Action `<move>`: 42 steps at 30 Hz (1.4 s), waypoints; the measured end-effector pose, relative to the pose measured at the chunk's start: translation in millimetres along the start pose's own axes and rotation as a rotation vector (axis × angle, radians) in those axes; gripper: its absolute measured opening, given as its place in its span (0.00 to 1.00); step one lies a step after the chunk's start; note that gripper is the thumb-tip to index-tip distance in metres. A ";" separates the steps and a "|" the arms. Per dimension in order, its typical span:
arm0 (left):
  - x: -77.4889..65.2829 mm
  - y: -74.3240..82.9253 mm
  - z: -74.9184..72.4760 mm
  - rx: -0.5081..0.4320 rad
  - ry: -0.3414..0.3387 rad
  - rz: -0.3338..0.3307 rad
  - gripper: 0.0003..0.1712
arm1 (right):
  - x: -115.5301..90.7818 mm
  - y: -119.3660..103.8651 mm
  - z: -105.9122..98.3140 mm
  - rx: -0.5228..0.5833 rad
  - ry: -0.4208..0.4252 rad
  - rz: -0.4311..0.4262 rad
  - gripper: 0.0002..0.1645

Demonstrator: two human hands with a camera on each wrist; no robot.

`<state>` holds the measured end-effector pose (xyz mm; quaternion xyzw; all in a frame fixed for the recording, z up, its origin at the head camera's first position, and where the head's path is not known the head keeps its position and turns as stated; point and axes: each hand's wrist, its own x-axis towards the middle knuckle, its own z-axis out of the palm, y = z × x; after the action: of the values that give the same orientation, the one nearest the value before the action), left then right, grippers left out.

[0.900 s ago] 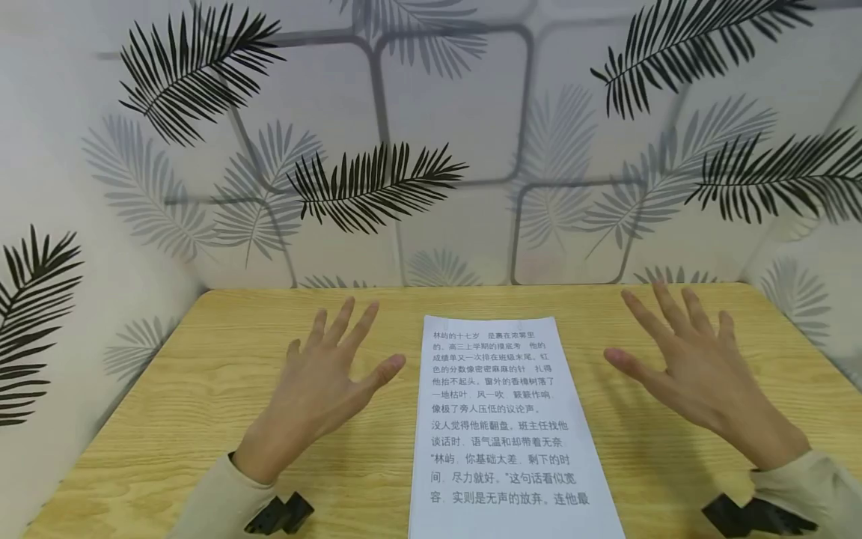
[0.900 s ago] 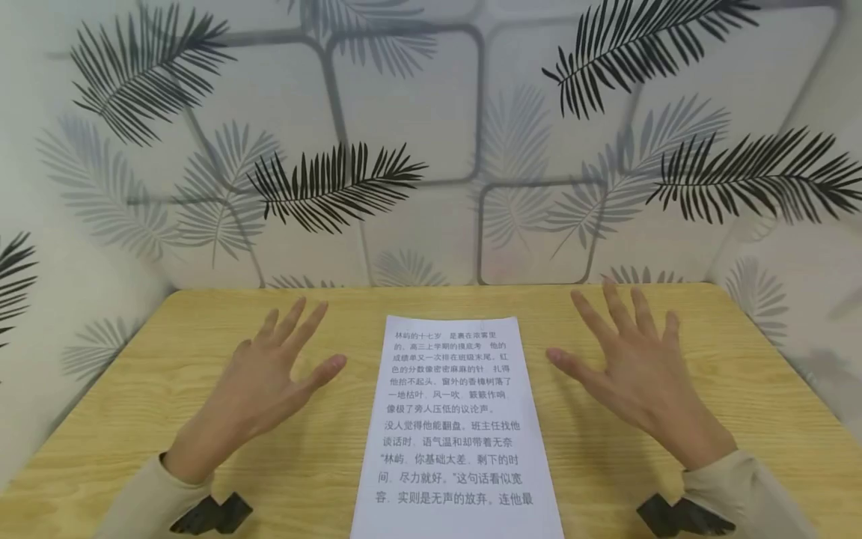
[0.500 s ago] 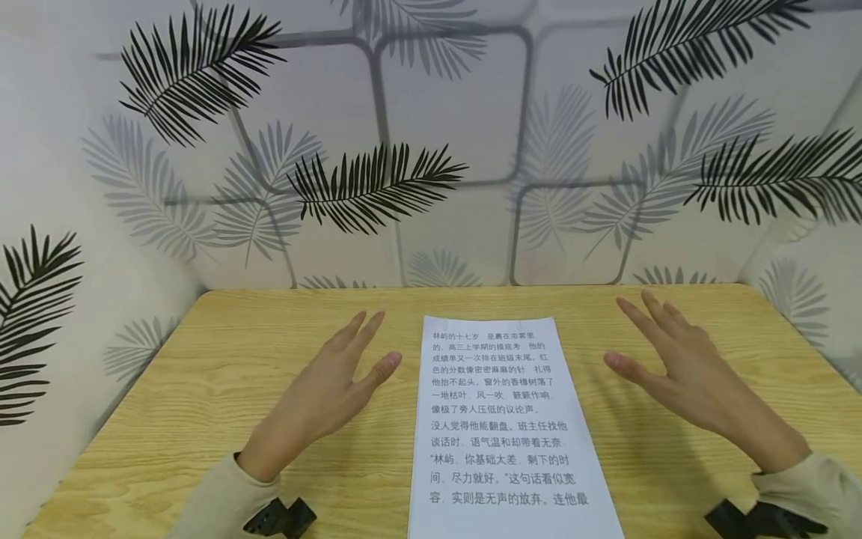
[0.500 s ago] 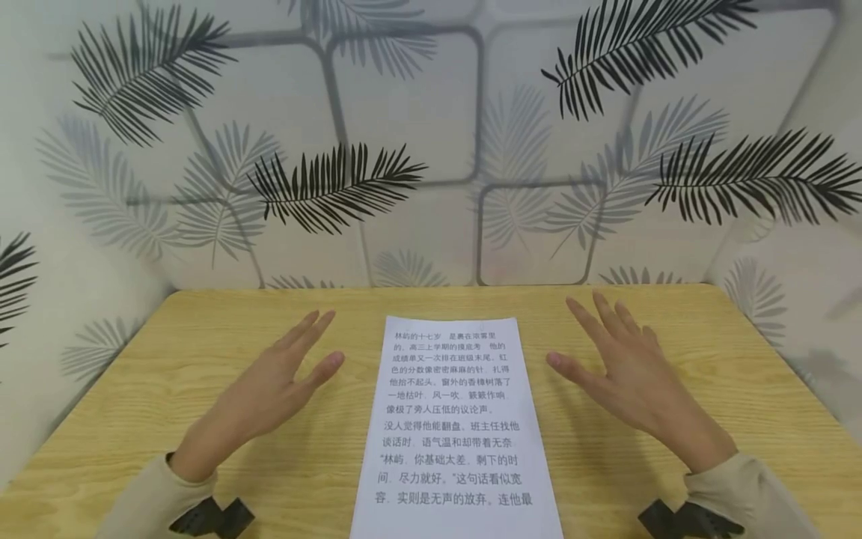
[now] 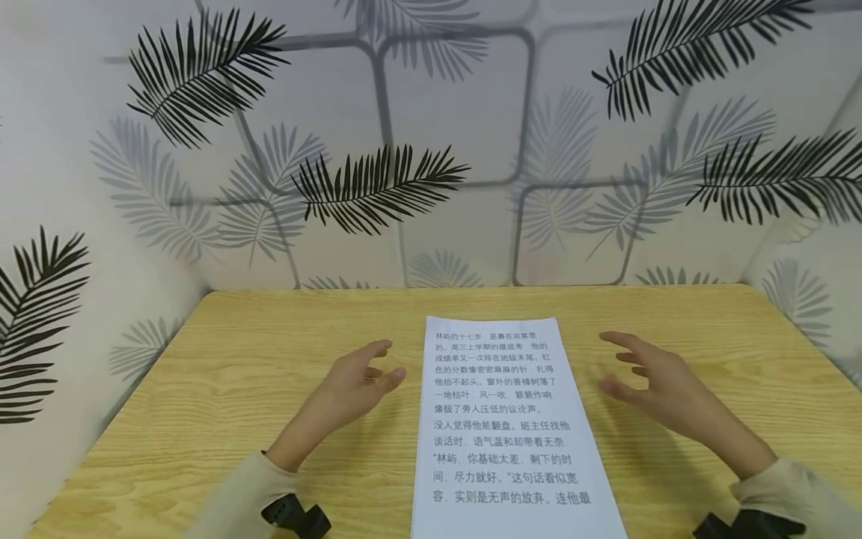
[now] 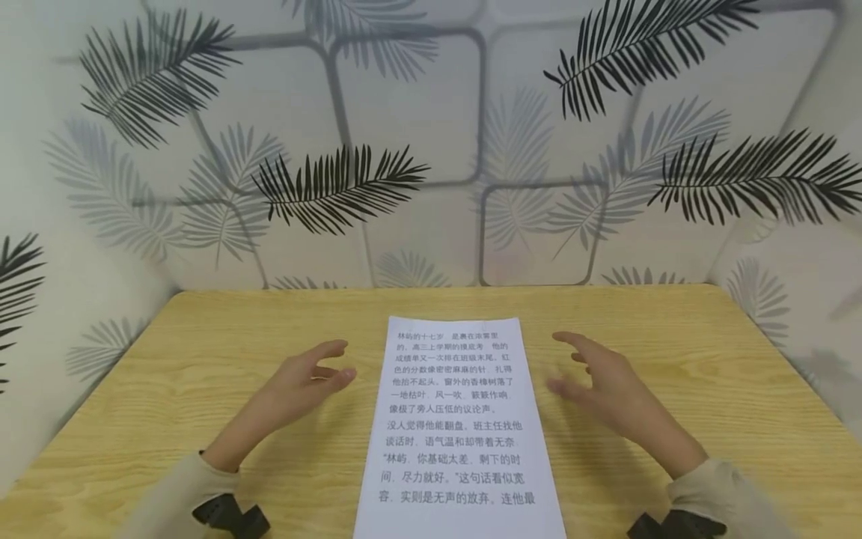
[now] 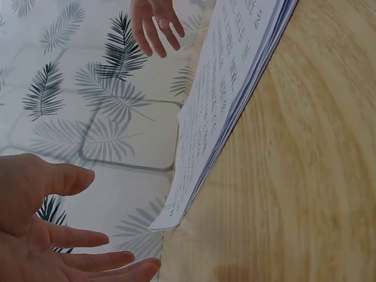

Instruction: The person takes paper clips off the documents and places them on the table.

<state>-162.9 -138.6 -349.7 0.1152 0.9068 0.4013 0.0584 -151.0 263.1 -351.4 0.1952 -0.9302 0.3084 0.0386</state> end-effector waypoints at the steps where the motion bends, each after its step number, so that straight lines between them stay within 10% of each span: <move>1: 0.5 -0.2 2.0 -0.008 -0.010 -0.013 0.33 | -0.1 0.6 3.3 0.012 -0.002 -0.003 0.38; 24: 9.0 -16.1 15.8 -0.658 -0.305 -0.166 0.34 | 3.1 -9.7 36.7 0.242 -0.121 0.094 0.37; 42: 15.3 -14.9 21.0 -0.881 -0.238 -0.321 0.32 | 9.8 -2.4 37.5 0.736 -0.059 0.410 0.42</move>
<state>-176.0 -129.4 -375.1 -0.0168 0.6440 0.7170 0.2662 -157.3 235.9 -378.4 0.0156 -0.7784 0.6156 -0.1223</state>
